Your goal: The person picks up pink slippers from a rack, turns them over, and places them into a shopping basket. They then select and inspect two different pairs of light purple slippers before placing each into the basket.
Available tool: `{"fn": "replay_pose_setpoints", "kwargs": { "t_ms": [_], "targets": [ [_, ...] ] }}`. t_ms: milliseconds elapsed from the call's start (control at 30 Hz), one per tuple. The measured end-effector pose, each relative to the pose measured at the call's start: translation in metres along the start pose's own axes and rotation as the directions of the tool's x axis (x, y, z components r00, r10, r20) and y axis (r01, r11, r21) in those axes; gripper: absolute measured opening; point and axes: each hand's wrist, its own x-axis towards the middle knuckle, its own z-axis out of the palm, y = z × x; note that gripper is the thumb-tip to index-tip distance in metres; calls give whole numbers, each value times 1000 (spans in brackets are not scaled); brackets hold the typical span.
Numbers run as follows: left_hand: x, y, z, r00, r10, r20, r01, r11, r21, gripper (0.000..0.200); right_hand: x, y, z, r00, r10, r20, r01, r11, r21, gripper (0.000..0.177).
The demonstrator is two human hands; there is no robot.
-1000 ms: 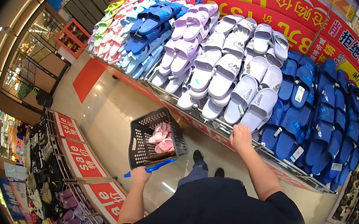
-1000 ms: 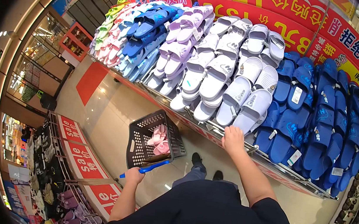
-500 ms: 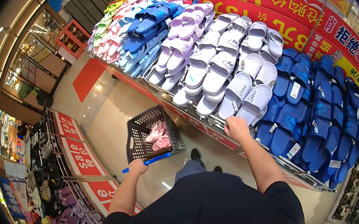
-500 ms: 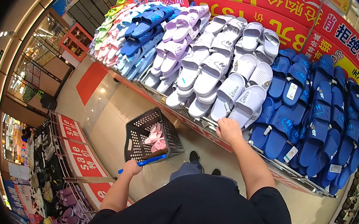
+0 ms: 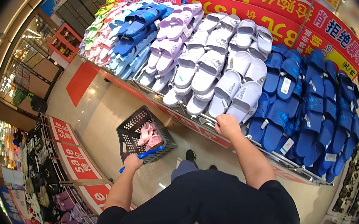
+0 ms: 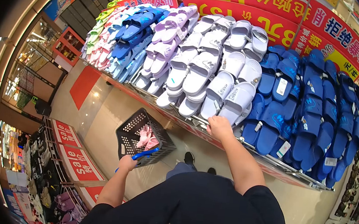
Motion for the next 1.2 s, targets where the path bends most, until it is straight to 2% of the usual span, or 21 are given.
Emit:
{"fn": "replay_pose_setpoints", "kwargs": {
  "t_ms": [100, 267, 767, 1200],
  "targets": [
    [-1, 7, -10, 999, -39, 33, 41, 997, -61, 30, -1, -2, 2, 1000, -1, -3, 1, 1000, 1, 19],
    [-6, 13, -16, 998, 7, -69, -11, 998, -57, 28, 2, 0, 5, 1000, -16, -13, 16, 1000, -4, 18],
    [-3, 17, -11, 968, -8, -252, -9, 998, -66, 22, 1, -8, 5, 999, -9, -32, 7, 999, -54, 17],
    [2, 23, -9, 952, -69, -299, 40, 994, -102, 23, 2, -9, 6, 1000, -18, -19, 17, 998, -67, 18]
  ]
}}
